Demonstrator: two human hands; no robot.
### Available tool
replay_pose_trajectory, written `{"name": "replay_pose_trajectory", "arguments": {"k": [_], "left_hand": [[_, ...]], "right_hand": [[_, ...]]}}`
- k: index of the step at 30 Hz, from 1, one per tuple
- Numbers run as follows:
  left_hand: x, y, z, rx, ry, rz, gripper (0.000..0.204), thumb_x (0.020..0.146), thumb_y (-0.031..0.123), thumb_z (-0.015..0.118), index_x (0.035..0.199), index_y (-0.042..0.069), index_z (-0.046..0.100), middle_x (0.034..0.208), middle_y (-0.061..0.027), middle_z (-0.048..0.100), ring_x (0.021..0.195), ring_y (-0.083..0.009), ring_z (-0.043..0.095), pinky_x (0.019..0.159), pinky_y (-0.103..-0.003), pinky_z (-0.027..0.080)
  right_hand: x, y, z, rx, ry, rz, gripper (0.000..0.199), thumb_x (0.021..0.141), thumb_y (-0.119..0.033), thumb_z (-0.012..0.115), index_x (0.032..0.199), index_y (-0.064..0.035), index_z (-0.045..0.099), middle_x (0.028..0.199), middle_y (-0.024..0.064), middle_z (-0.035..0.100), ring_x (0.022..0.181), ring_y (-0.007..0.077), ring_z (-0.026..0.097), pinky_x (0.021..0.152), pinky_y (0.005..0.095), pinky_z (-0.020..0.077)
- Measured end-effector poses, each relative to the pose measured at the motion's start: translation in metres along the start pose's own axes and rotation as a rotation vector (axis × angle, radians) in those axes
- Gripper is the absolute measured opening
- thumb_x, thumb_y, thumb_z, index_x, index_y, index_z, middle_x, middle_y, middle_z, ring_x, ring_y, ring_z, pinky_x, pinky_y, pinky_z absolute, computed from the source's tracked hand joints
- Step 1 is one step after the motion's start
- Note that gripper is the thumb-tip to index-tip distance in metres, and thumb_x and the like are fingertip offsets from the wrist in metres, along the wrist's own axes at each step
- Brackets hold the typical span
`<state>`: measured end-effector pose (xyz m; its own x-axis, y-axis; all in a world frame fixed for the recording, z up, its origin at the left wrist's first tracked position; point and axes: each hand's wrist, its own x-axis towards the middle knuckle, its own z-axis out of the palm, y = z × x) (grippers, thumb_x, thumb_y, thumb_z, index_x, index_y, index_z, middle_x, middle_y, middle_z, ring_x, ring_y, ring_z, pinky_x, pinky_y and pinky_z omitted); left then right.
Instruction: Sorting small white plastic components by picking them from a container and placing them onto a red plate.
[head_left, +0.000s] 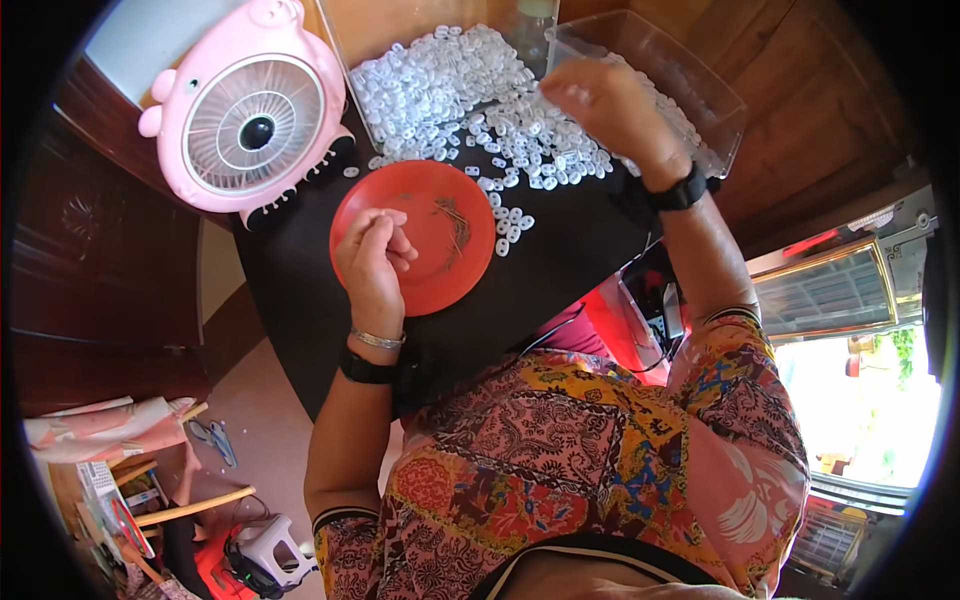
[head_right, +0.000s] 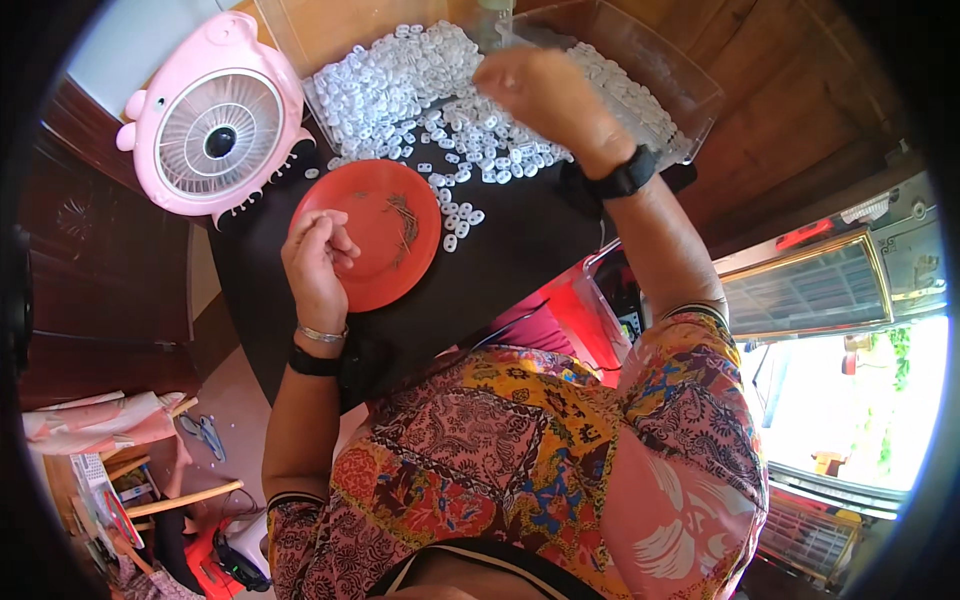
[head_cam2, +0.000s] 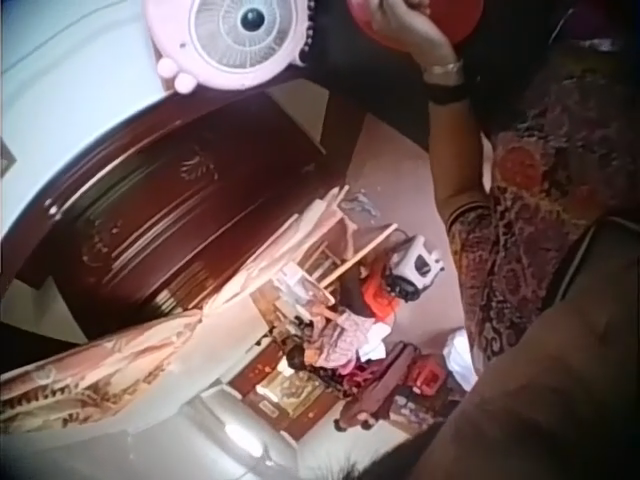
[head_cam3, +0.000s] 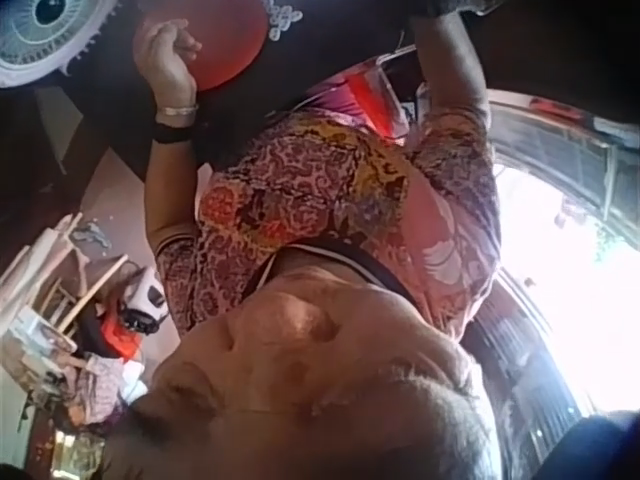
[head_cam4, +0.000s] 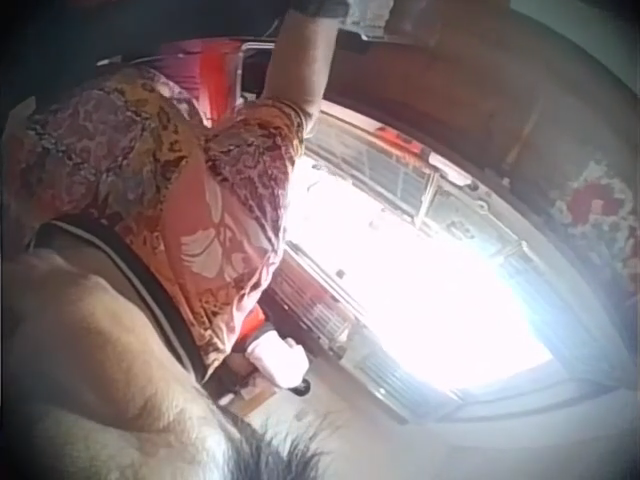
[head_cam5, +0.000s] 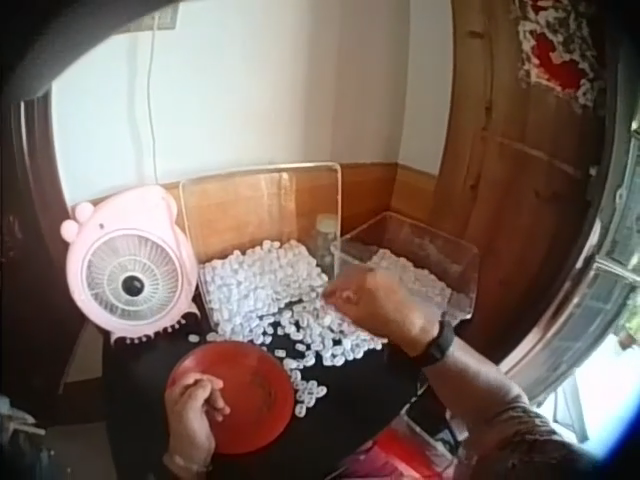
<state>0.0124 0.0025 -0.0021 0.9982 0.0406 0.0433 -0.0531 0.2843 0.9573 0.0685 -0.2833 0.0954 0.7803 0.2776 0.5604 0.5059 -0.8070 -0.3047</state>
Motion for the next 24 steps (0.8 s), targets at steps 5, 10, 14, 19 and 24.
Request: {"name": "replay_pose_trajectory", "arguments": {"k": [5, 10, 14, 19, 24], "left_hand": [[0.000, -0.004, -0.001, 0.003, 0.002, -0.023, 0.020, 0.089, 0.014, 0.048, 0.083, 0.002, 0.062, 0.062, -0.0011, 0.053, 0.052, -0.0100, 0.052, 0.047, -0.020, 0.036], [-0.001, -0.007, -0.001, 0.011, -0.010, -0.036, 0.020, 0.089, 0.014, 0.048, 0.082, 0.002, 0.062, 0.062, -0.0012, 0.053, 0.052, -0.0103, 0.052, 0.047, -0.020, 0.037], [0.000, -0.008, -0.001, 0.007, -0.025, -0.042, 0.019, 0.088, 0.015, 0.049, 0.082, 0.002, 0.062, 0.064, -0.0011, 0.053, 0.053, -0.0103, 0.052, 0.047, -0.020, 0.037], [0.001, -0.009, -0.002, 0.008, -0.031, -0.065, 0.019, 0.088, 0.015, 0.049, 0.082, 0.003, 0.062, 0.064, -0.0008, 0.054, 0.053, -0.0099, 0.052, 0.047, -0.020, 0.037], [0.002, -0.010, -0.003, 0.001, -0.050, -0.075, 0.018, 0.088, 0.015, 0.050, 0.081, 0.003, 0.062, 0.064, -0.0004, 0.054, 0.053, -0.0093, 0.052, 0.046, -0.019, 0.037]], "right_hand": [[-0.034, -0.005, 0.036, 0.130, -0.538, -0.001, 0.015, 0.077, -0.019, 0.061, 0.085, -0.0083, 0.069, 0.078, 0.0109, 0.067, 0.076, 0.0291, 0.065, 0.069, 0.0379, 0.0504], [-0.035, 0.018, 0.058, -0.045, -0.435, -0.042, 0.013, 0.080, -0.015, 0.060, 0.086, -0.0075, 0.067, 0.084, 0.0103, 0.066, 0.081, 0.0296, 0.063, 0.072, 0.0386, 0.0493], [-0.026, 0.031, 0.077, -0.134, -0.524, -0.061, 0.013, 0.080, -0.015, 0.058, 0.086, -0.0097, 0.067, 0.084, 0.0093, 0.064, 0.083, 0.0296, 0.062, 0.073, 0.0408, 0.0488], [-0.022, 0.029, 0.091, -0.250, -0.560, -0.065, 0.010, 0.080, -0.015, 0.056, 0.083, -0.0103, 0.065, 0.086, 0.0087, 0.062, 0.086, 0.0299, 0.061, 0.074, 0.0415, 0.0484], [-0.025, 0.034, 0.098, -0.296, -0.545, -0.074, 0.008, 0.079, -0.014, 0.055, 0.080, -0.0093, 0.062, 0.086, 0.0089, 0.061, 0.085, 0.0304, 0.060, 0.072, 0.0428, 0.0480]]}}
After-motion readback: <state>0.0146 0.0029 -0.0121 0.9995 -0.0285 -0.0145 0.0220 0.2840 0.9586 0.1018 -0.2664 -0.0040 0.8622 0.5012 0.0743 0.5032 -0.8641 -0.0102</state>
